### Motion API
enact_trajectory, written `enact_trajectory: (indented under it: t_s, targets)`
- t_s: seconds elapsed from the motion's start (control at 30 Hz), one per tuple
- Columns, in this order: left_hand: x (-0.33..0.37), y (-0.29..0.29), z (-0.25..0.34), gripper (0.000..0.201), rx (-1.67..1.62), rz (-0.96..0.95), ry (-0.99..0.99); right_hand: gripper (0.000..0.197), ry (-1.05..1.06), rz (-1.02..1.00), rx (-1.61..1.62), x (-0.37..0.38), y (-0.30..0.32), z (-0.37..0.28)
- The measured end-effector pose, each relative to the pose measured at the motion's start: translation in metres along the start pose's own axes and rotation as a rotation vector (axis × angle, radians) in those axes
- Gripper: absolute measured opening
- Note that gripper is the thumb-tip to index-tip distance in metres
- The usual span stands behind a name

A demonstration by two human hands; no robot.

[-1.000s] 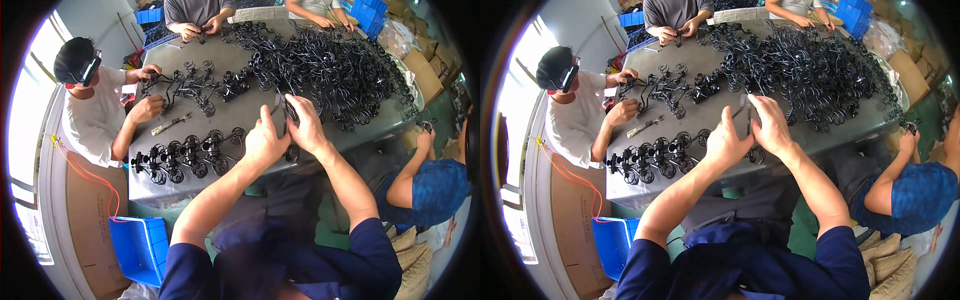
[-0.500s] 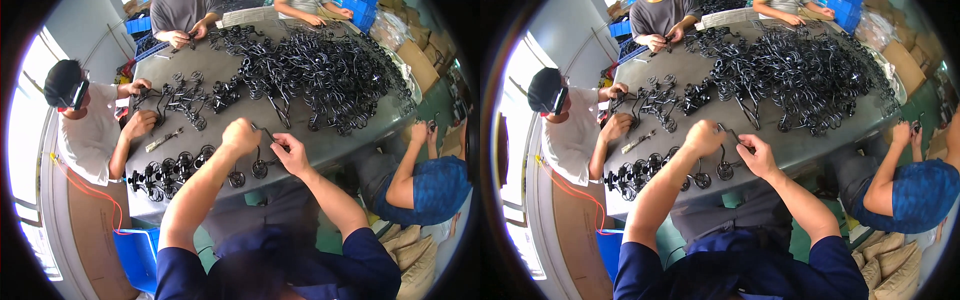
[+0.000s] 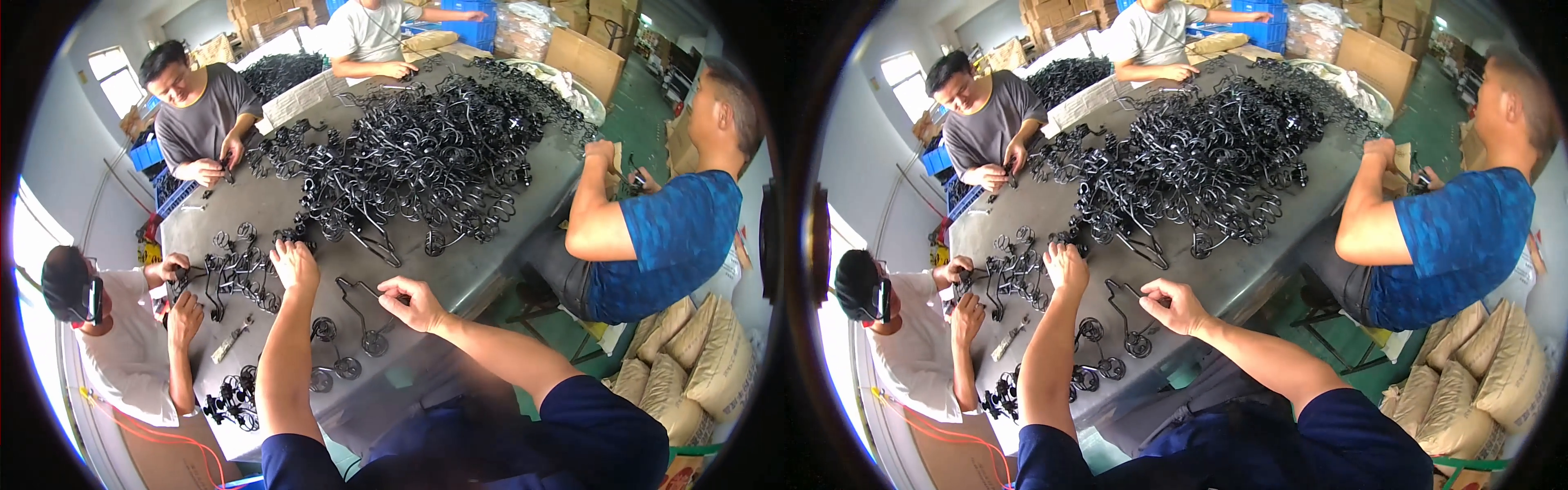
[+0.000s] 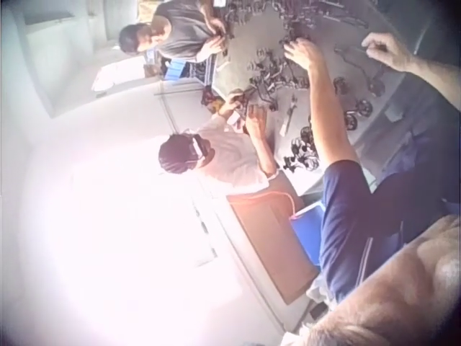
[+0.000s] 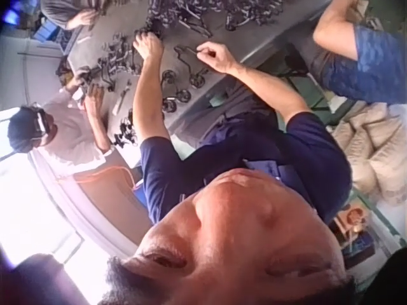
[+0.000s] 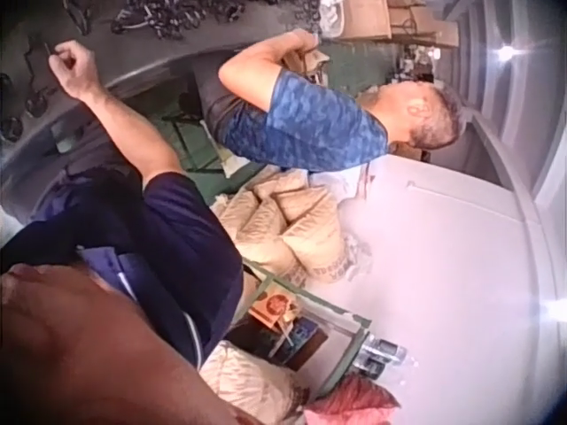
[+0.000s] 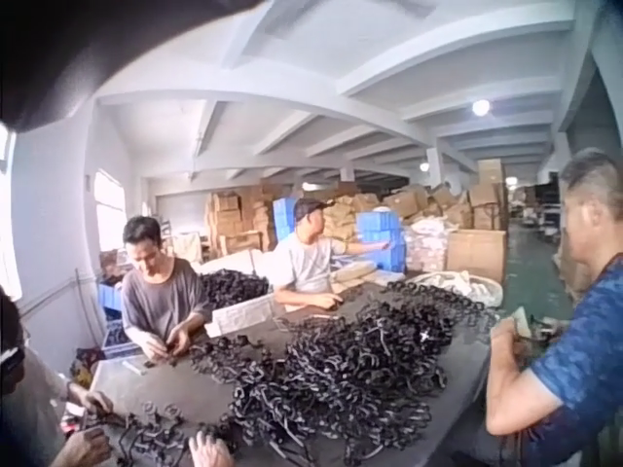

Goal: Assembling black industrial components by hand on a workshop table.

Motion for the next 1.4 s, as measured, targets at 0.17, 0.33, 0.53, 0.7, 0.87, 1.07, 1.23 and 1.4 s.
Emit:
enact_trajectory:
  t_s: [0.17, 0.33, 0.53, 0.7, 0.87, 1.07, 1.23, 1.4]
  targets:
    - [0.001, 0.03, 0.018, 0.035, -0.229, -0.057, -0.001, 0.031, -0.022, -0.012, -0.017, 0.001, 0.002, -0.008]
    - [-0.015, 0.068, 0.025, 0.047, -0.779, 0.118, 0.1, 0.032, -0.019, -0.003, -0.063, 0.002, 0.001, -0.01]
    - [-0.047, 0.082, 0.073, 0.04, -1.398, 0.0, 0.02, 0.03, -0.181, 0.033, 0.498, 0.006, 0.004, 0.019]
    - [-0.064, 0.1, 0.114, 0.041, -1.367, -0.131, -0.178, 0.033, -0.26, 0.188, 0.776, 0.01, 0.025, 0.041]
    - [-0.059, 0.093, 0.121, 0.038, -1.355, -0.077, -0.157, 0.03, -0.267, 0.295, 0.626, 0.017, 0.025, 0.05]
    - [-0.055, 0.076, 0.127, 0.035, -1.341, -0.043, 0.001, 0.028, -0.411, 0.232, 0.653, 0.027, 0.021, 0.058]
    - [-0.058, 0.097, 0.125, 0.042, -1.207, 0.029, -0.028, 0.025, -0.406, 0.191, 0.55, 0.023, 0.021, 0.071]
    - [-0.061, 0.098, 0.125, 0.038, -1.2, 0.034, -0.106, 0.02, -0.277, 0.241, 0.541, 0.005, 0.028, 0.047]
Point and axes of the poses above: each hand's wrist, its own x-axis towards the middle knuckle, its own y-axis out of the back of the hand, z = x × y, the point moved 9 cm from there along x, towards the middle knuckle, and after that the axes turned 3 degrees about -y, right-handed, at the moved point
